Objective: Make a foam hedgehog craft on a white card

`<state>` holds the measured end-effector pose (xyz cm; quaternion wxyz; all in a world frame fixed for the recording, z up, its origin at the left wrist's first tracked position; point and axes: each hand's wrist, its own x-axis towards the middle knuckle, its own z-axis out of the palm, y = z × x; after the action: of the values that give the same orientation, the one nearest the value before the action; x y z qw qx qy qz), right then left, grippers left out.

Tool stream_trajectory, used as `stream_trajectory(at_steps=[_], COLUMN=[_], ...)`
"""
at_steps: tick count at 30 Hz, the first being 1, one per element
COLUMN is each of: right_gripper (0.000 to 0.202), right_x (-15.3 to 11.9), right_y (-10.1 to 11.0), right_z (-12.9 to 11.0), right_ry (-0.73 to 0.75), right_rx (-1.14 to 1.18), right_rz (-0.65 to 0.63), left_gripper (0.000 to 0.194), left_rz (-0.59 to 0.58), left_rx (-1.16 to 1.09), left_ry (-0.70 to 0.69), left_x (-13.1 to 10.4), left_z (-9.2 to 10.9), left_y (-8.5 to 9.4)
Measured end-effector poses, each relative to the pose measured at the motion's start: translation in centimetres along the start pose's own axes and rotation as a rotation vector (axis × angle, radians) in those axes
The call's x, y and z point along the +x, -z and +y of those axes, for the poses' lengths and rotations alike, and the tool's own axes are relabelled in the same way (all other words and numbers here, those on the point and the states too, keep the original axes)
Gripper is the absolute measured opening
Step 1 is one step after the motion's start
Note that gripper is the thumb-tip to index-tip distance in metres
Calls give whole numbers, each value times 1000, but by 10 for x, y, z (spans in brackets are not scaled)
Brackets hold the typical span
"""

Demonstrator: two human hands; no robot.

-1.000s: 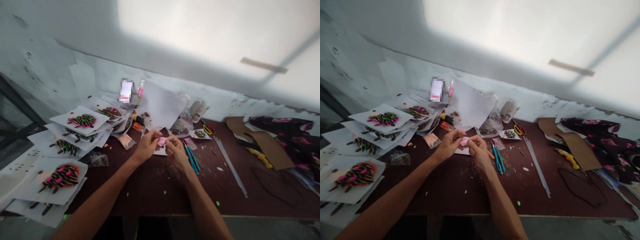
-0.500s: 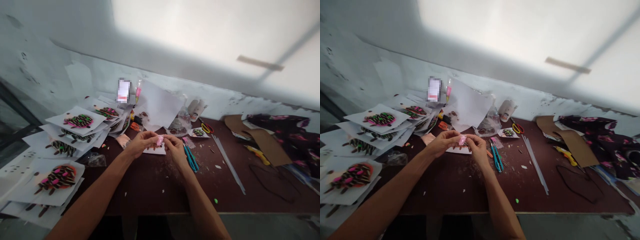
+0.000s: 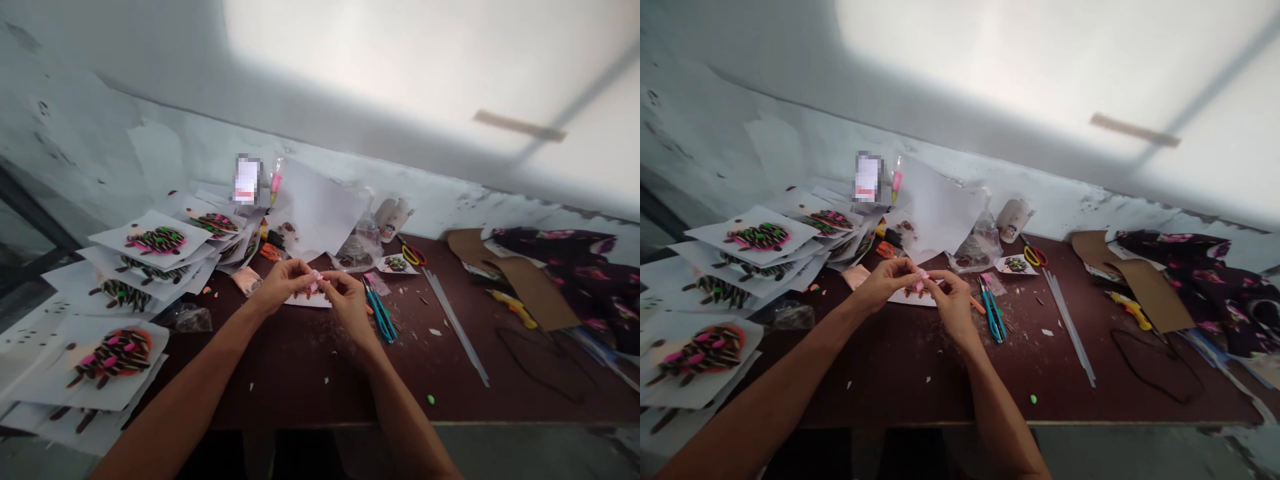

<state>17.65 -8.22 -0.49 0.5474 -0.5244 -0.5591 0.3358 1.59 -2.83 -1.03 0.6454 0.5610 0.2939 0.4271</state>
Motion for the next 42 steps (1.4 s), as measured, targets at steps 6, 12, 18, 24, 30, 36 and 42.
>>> stream_trajectory(at_steps=[6, 12, 18, 24, 30, 36, 42], right_gripper=[18, 14, 15, 17, 26, 35, 32], right_x=[4, 22, 36, 34, 36, 39, 37], right_y=[-3, -3, -9, -21, -13, -6, -11], right_z=[1, -5, -20, -13, 0, 6, 11], right_ry=[79, 131, 240, 193, -23, -110, -59], right_rx=[-141, -371, -614, -378, 47, 183, 182], right_rz=[-6, -84, -178, -120, -8, -72, -39], left_gripper=[37, 37, 37, 38, 38, 28, 27], left_rz=[55, 73, 220, 289, 384, 326, 239], left_rx=[9, 52, 18, -74, -176, -298, -337], left_ry=[-41, -78, -100, -108, -33, 92, 151], left_x=[2, 3, 8, 9, 11, 9, 7], left_z=[-2, 0, 2, 2, 0, 5, 10], left_y=[0, 4, 11, 10, 17, 16, 15])
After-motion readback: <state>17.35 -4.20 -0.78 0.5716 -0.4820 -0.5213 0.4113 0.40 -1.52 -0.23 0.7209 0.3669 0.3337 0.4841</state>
